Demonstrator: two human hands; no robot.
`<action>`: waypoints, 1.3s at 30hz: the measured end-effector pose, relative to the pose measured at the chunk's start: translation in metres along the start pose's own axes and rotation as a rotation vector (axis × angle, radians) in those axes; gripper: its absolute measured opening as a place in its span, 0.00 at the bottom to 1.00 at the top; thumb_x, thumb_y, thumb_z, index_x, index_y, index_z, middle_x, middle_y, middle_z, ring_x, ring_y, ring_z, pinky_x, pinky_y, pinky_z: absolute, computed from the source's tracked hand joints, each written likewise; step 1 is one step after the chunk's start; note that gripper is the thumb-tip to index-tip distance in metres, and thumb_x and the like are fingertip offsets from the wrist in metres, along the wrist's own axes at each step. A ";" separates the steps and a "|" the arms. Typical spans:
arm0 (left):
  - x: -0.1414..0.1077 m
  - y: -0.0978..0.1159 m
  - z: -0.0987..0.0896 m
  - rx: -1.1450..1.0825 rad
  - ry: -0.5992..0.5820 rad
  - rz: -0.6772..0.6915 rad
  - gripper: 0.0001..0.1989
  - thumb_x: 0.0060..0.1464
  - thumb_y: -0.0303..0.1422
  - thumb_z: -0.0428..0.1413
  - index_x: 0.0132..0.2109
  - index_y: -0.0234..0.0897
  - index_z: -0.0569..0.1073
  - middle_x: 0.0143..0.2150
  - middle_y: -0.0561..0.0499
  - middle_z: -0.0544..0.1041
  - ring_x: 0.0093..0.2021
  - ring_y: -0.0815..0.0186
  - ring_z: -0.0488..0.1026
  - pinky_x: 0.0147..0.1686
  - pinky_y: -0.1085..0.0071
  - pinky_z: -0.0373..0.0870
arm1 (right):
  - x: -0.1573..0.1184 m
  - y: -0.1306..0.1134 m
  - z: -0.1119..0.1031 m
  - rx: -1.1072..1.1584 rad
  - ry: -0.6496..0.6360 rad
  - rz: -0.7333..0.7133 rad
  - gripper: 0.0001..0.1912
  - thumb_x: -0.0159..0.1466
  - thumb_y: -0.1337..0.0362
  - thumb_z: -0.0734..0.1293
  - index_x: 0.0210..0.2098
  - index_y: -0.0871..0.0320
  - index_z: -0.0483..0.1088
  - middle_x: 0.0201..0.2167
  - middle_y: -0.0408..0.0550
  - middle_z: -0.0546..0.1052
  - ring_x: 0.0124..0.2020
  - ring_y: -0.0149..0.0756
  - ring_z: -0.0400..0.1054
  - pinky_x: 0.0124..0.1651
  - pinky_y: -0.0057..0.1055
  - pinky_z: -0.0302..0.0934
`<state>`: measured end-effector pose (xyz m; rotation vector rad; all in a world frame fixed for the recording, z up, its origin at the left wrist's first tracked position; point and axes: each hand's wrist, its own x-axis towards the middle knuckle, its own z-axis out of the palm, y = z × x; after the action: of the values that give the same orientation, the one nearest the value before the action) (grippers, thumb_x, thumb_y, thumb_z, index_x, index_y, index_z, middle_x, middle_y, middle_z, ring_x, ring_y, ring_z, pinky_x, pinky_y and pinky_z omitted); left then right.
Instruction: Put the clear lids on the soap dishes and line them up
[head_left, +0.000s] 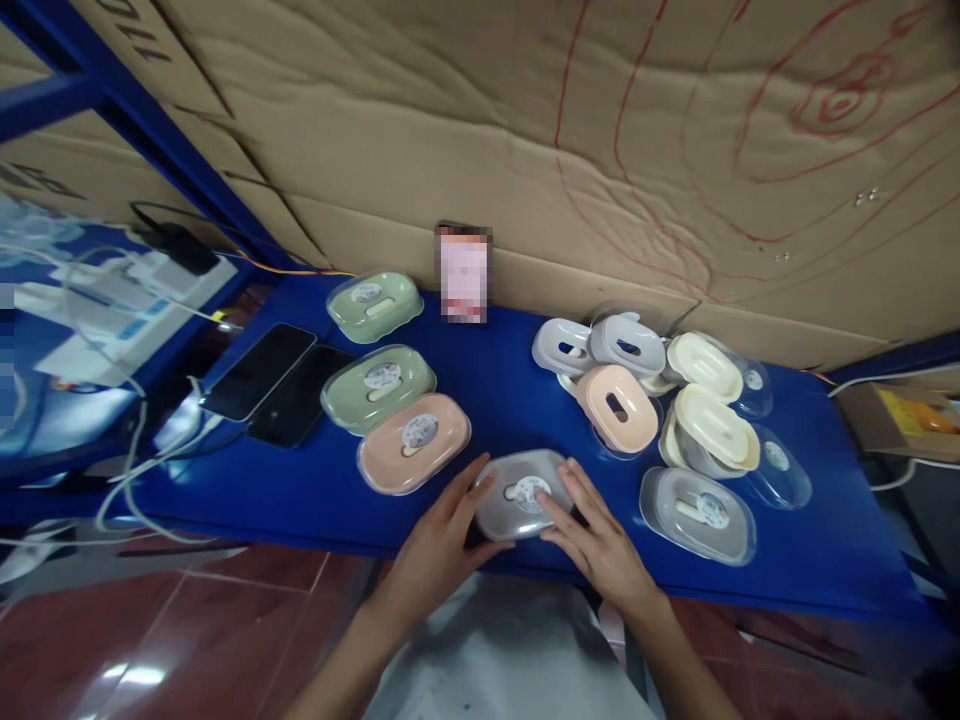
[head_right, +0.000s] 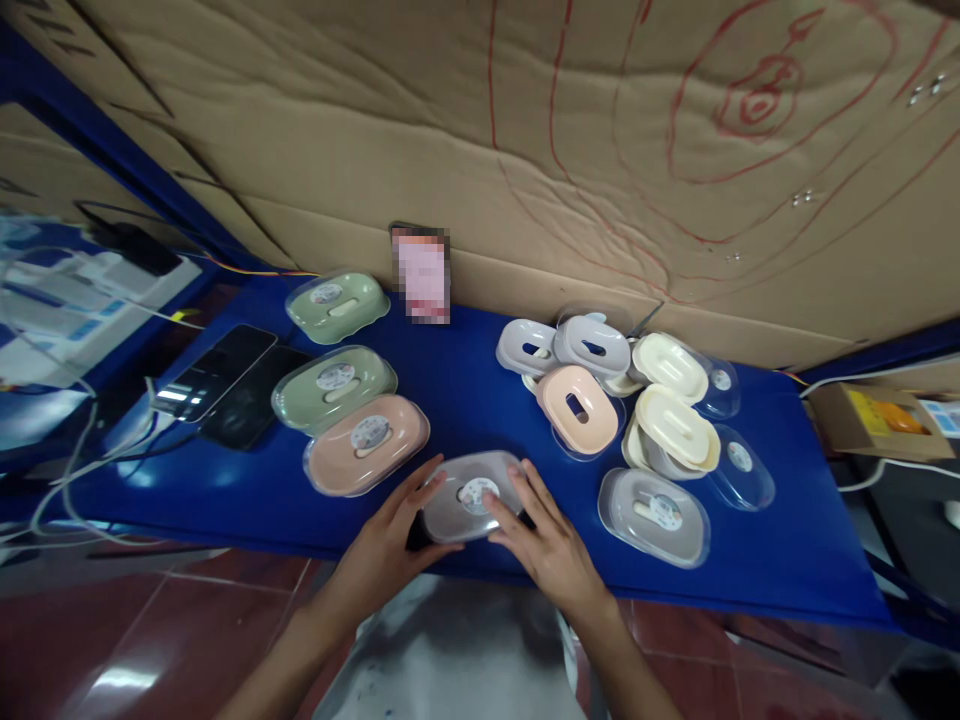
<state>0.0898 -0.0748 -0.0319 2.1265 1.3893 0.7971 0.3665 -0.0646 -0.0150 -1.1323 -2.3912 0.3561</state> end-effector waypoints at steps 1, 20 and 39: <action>0.000 -0.001 0.000 -0.003 0.001 -0.004 0.45 0.62 0.38 0.68 0.77 0.51 0.52 0.76 0.37 0.64 0.73 0.45 0.68 0.64 0.46 0.76 | 0.000 0.000 0.000 -0.003 -0.005 -0.002 0.40 0.74 0.66 0.69 0.78 0.39 0.51 0.78 0.47 0.57 0.79 0.49 0.51 0.73 0.49 0.63; 0.025 -0.059 -0.130 0.232 0.624 -0.381 0.43 0.58 0.54 0.66 0.73 0.43 0.63 0.70 0.46 0.72 0.66 0.44 0.75 0.64 0.41 0.76 | 0.003 0.005 0.003 -0.047 -0.065 0.155 0.31 0.78 0.58 0.64 0.77 0.43 0.55 0.76 0.53 0.63 0.71 0.50 0.66 0.68 0.53 0.67; 0.008 -0.023 -0.079 0.613 0.623 0.059 0.39 0.53 0.37 0.74 0.68 0.42 0.68 0.80 0.35 0.51 0.76 0.31 0.56 0.69 0.23 0.54 | 0.068 0.031 -0.019 -0.358 0.262 0.263 0.23 0.76 0.70 0.61 0.69 0.53 0.68 0.62 0.54 0.79 0.62 0.47 0.72 0.67 0.50 0.59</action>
<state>0.0235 -0.0528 0.0114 2.4867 2.1132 1.2568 0.3592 0.0082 0.0092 -1.5528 -2.1282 -0.1410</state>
